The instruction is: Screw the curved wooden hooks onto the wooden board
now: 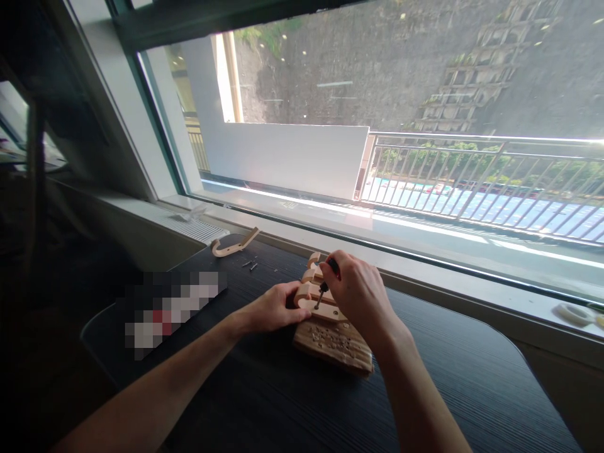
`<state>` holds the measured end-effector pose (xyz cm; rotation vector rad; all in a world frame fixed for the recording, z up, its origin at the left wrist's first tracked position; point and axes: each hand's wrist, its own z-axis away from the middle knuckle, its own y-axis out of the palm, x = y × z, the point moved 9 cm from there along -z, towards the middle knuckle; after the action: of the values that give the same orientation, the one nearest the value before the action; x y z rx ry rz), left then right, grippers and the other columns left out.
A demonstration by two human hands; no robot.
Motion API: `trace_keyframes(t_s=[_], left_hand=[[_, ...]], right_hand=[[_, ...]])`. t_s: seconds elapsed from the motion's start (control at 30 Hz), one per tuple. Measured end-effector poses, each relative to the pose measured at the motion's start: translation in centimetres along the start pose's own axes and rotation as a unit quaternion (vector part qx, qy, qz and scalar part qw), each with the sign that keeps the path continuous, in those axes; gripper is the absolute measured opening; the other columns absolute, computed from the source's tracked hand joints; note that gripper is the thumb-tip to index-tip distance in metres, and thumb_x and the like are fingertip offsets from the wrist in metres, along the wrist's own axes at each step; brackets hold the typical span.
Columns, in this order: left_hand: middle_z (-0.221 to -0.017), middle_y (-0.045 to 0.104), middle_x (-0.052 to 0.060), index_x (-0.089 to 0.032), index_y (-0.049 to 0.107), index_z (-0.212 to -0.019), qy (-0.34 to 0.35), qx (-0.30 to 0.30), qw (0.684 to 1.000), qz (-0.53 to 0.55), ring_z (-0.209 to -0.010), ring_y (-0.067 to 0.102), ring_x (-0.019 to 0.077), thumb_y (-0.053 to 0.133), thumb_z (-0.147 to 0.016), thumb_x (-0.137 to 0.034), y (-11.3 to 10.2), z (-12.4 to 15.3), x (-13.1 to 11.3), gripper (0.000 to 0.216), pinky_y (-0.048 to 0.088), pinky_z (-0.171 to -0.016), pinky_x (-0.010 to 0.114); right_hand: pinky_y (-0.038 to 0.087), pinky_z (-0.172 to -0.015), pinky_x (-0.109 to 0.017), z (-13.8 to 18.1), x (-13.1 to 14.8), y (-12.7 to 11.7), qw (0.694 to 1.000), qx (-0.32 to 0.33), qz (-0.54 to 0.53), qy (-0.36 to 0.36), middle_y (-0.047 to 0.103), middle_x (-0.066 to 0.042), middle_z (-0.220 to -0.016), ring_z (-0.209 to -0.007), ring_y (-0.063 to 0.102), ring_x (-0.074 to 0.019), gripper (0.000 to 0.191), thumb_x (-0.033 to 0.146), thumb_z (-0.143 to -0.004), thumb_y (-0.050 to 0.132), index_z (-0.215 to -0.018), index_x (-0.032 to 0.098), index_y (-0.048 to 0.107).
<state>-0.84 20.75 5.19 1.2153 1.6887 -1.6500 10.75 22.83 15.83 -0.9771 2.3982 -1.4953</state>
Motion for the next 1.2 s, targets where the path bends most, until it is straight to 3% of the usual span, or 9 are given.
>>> trace_keyframes(t_s=[0.17,0.33,0.67,0.87,1.2], left_hand=[[-0.080,0.061,0.001,-0.015,0.059,-0.091,0.004,-0.004,1.000,-0.010,-0.070,0.055,0.0140,0.060,-0.071,-0.033,0.0,-0.1,0.4,0.027,0.041,-0.063,0.022],[-0.078,0.061,0.001,-0.015,0.059,-0.093,0.009,-0.005,1.000,-0.017,-0.068,0.054,0.0135,0.059,-0.072,-0.034,0.0,0.0,0.5,0.028,0.041,-0.063,0.023],[-0.076,0.061,0.001,-0.014,0.060,-0.089,0.002,-0.013,0.999,-0.047,-0.066,0.053,0.0134,0.059,-0.071,-0.035,-0.4,0.1,0.0,0.028,0.040,-0.060,0.022],[-0.077,0.064,0.002,-0.015,0.064,-0.088,0.007,0.065,0.997,-0.038,-0.068,0.056,0.0151,0.060,-0.071,-0.036,0.4,1.0,-1.7,0.027,0.039,-0.058,0.021],[-0.066,0.062,-0.001,-0.017,0.062,-0.075,0.005,0.079,0.994,-0.082,-0.059,0.054,0.0130,0.061,-0.071,-0.036,0.3,1.7,-2.7,0.019,0.033,-0.050,0.020]], right_hand=[[0.031,-0.054,-0.023,0.3,1.2,-0.1,0.999,-0.007,-0.006,-0.037,0.066,-0.002,-0.077,-0.060,0.056,-0.0131,0.026,0.035,-0.087,0.039,-0.094,0.022,0.061],[0.029,-0.050,-0.021,0.4,2.1,0.6,0.997,0.042,-0.036,-0.060,0.065,0.001,-0.070,-0.055,0.055,-0.0117,0.028,0.034,-0.086,0.041,-0.107,0.027,0.058],[0.028,-0.047,-0.023,-0.1,-0.3,0.6,1.000,0.007,-0.005,0.004,0.059,0.001,-0.058,-0.046,0.049,-0.0119,0.029,0.044,-0.082,0.044,-0.091,0.023,0.061],[0.031,-0.048,-0.022,0.4,-0.5,-2.5,0.999,-0.020,-0.033,0.019,0.060,0.002,-0.061,-0.050,0.051,-0.0112,0.031,0.044,-0.083,0.044,-0.103,0.026,0.059],[0.028,-0.046,-0.022,0.8,0.7,-1.5,0.998,0.045,0.028,-0.021,0.062,0.002,-0.060,-0.048,0.052,-0.0117,0.025,0.040,-0.081,0.047,-0.098,0.028,0.061]])
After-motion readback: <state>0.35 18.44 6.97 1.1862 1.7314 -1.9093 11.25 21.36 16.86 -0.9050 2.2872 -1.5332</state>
